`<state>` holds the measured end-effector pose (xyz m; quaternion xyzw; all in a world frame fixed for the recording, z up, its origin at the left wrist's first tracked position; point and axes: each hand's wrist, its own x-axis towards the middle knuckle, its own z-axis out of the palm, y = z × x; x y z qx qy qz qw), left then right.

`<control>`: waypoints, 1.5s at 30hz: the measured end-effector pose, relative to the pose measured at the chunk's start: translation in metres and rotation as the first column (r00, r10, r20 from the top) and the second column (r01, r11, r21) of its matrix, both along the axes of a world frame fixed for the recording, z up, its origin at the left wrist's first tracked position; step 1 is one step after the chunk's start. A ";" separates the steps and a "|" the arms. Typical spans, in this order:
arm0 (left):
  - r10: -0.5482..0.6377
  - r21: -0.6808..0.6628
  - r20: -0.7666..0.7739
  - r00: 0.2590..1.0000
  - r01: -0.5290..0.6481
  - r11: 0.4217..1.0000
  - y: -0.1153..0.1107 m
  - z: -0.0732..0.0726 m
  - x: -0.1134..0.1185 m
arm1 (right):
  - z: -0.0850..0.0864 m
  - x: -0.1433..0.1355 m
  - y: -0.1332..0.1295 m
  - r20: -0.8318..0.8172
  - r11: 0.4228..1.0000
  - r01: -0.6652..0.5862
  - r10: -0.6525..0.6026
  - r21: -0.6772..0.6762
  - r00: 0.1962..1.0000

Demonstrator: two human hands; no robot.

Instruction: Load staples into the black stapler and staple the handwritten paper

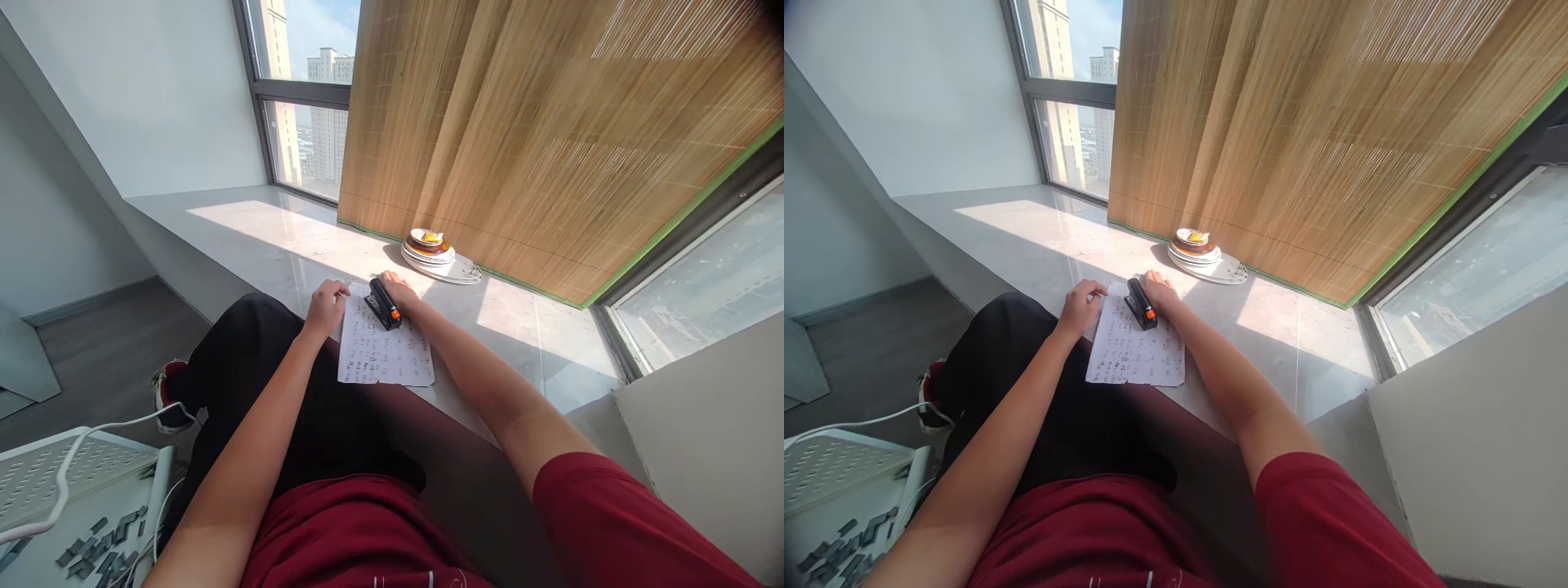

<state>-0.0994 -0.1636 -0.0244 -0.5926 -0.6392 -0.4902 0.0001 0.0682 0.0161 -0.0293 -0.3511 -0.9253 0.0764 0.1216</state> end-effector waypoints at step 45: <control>-0.238 -0.484 -0.362 0.901 0.037 0.874 -0.008 0.001 0.071 | 0.011 0.111 -0.104 -0.445 0.996 0.088 -0.094 -0.033 0.890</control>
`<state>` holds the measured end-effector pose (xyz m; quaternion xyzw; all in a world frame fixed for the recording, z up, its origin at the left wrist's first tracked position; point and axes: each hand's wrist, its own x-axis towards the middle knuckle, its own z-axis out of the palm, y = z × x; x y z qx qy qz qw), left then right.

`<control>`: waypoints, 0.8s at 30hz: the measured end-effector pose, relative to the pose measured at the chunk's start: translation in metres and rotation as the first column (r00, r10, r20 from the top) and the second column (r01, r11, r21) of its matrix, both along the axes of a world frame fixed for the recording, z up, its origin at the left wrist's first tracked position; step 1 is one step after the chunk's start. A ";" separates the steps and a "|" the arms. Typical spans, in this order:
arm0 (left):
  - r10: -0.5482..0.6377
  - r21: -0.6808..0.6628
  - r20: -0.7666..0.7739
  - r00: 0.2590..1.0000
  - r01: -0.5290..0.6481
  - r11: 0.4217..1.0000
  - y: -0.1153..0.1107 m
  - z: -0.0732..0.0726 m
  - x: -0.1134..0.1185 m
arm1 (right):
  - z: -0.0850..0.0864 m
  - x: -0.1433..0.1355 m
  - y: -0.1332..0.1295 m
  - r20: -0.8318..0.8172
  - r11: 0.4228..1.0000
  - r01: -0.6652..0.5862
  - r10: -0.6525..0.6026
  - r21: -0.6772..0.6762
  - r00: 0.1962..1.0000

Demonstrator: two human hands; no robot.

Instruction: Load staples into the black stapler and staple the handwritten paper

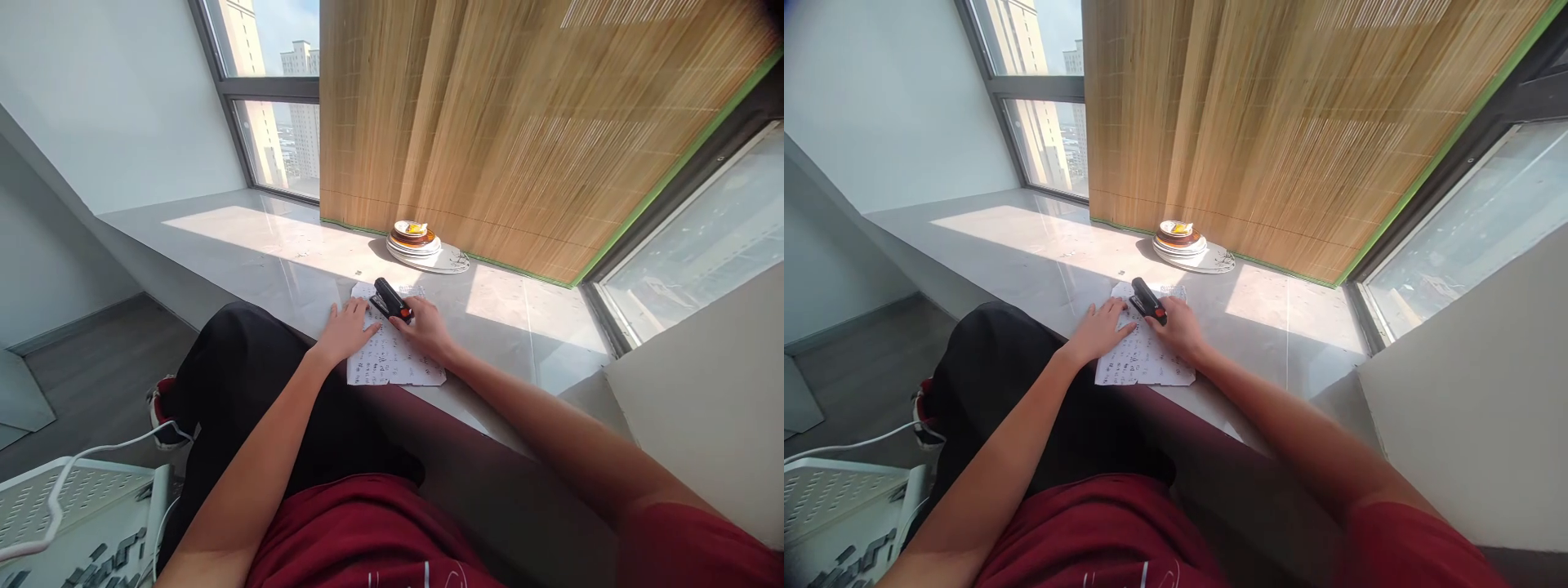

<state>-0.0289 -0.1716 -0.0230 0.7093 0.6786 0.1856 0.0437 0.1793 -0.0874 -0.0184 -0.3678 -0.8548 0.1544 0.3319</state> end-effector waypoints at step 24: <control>0.103 0.060 0.200 0.974 -0.117 0.991 -0.006 0.001 -0.003 | 0.003 0.015 0.026 -0.257 0.995 0.076 -0.091 -0.065 0.962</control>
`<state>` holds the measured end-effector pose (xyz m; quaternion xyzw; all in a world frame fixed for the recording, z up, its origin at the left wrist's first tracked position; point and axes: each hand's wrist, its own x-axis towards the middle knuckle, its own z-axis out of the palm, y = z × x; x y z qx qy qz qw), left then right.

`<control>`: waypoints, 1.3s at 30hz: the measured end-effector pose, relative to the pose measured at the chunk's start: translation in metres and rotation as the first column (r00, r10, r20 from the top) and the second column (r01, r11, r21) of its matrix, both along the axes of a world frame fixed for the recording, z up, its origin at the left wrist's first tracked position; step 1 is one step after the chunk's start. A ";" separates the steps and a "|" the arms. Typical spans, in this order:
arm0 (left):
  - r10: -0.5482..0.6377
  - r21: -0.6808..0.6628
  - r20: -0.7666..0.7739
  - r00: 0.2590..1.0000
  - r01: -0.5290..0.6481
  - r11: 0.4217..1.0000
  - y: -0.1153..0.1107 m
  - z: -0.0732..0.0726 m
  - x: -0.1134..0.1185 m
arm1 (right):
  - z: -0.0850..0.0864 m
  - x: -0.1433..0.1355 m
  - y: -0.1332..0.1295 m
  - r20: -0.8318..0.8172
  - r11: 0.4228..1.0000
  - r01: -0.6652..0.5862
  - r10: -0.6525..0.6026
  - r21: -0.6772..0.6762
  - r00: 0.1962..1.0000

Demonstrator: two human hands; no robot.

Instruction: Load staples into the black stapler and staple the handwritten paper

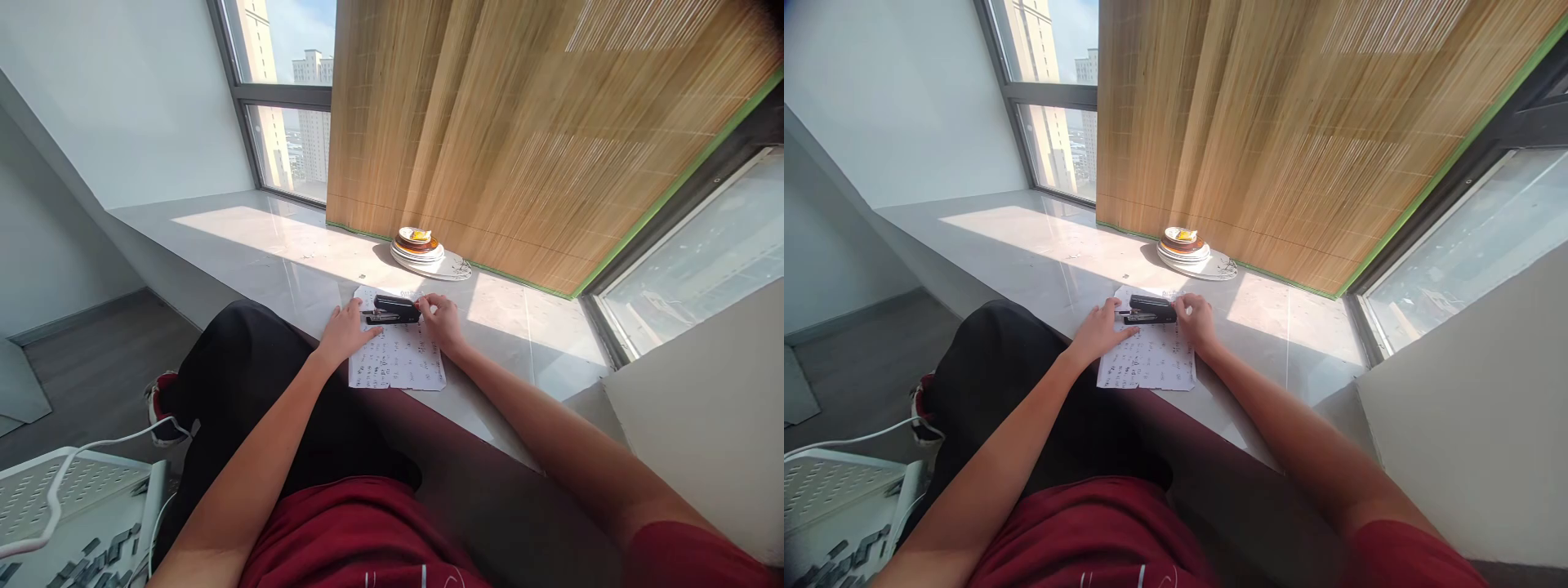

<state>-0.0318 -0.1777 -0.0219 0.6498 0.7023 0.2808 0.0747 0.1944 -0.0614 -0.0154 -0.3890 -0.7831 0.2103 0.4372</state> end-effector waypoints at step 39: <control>-0.180 0.292 0.918 0.353 -0.295 0.910 -0.015 0.027 0.007 | 0.004 -0.004 -0.030 0.156 0.997 -0.004 -0.008 0.078 0.988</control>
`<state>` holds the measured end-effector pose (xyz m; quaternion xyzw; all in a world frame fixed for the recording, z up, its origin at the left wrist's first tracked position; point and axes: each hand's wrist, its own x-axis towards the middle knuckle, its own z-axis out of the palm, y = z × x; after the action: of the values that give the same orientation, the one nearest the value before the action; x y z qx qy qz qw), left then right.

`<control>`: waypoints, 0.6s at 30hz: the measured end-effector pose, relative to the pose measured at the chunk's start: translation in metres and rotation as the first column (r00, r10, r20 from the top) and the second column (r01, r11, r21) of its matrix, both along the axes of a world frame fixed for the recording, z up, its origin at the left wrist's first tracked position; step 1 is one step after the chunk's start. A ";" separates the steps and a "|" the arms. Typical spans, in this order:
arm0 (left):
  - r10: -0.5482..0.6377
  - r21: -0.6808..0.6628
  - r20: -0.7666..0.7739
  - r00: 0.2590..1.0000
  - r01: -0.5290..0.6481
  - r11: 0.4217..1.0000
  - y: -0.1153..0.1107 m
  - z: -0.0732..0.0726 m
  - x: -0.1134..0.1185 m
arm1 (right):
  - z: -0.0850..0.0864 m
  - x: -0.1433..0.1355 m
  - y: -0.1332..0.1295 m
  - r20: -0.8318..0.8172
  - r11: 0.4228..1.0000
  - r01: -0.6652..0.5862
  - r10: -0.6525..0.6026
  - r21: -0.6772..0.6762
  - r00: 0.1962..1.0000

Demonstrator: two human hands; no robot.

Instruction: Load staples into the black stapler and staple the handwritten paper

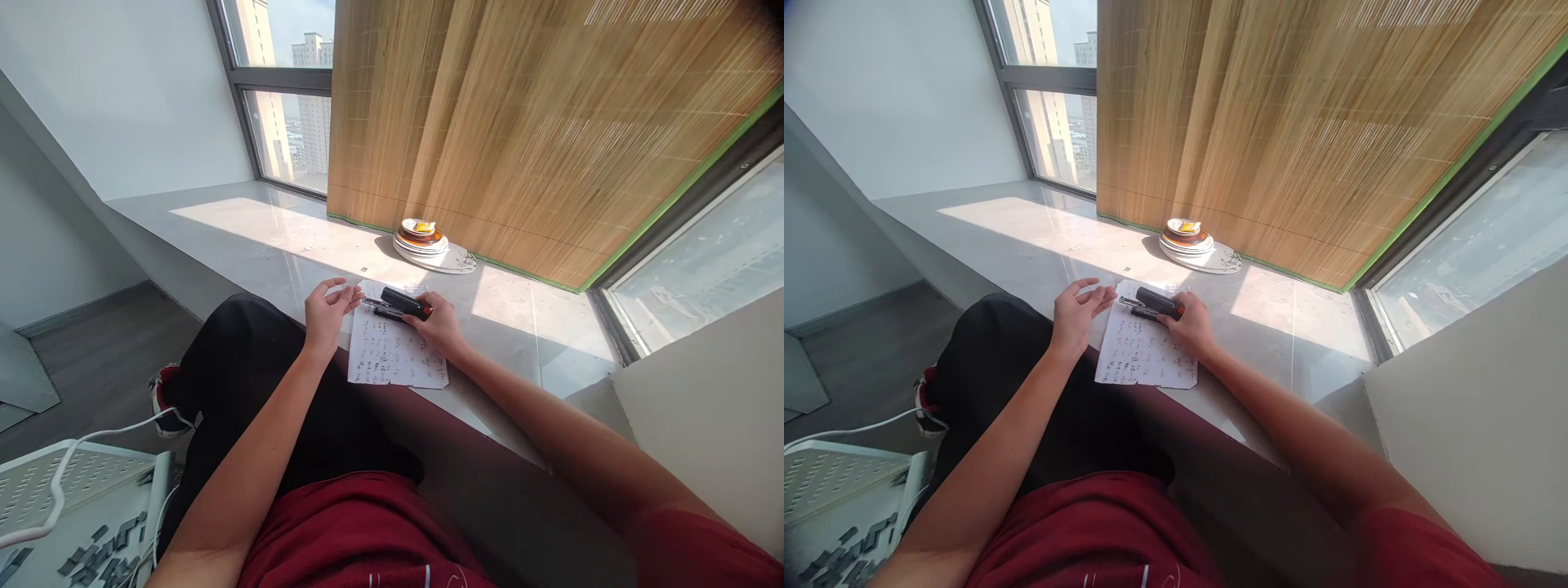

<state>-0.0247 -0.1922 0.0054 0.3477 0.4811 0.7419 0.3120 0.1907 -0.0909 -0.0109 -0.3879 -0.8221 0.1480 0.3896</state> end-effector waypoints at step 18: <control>-0.492 -0.152 -0.505 0.709 0.488 0.859 -0.015 0.017 0.031 | 0.021 0.002 -0.012 0.000 0.758 -0.474 0.530 0.448 0.848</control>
<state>0.0060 -0.2068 0.0226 0.6512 0.4405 0.5062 0.3545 0.1928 -0.1030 0.0106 -0.0466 -0.8810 0.0857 0.4629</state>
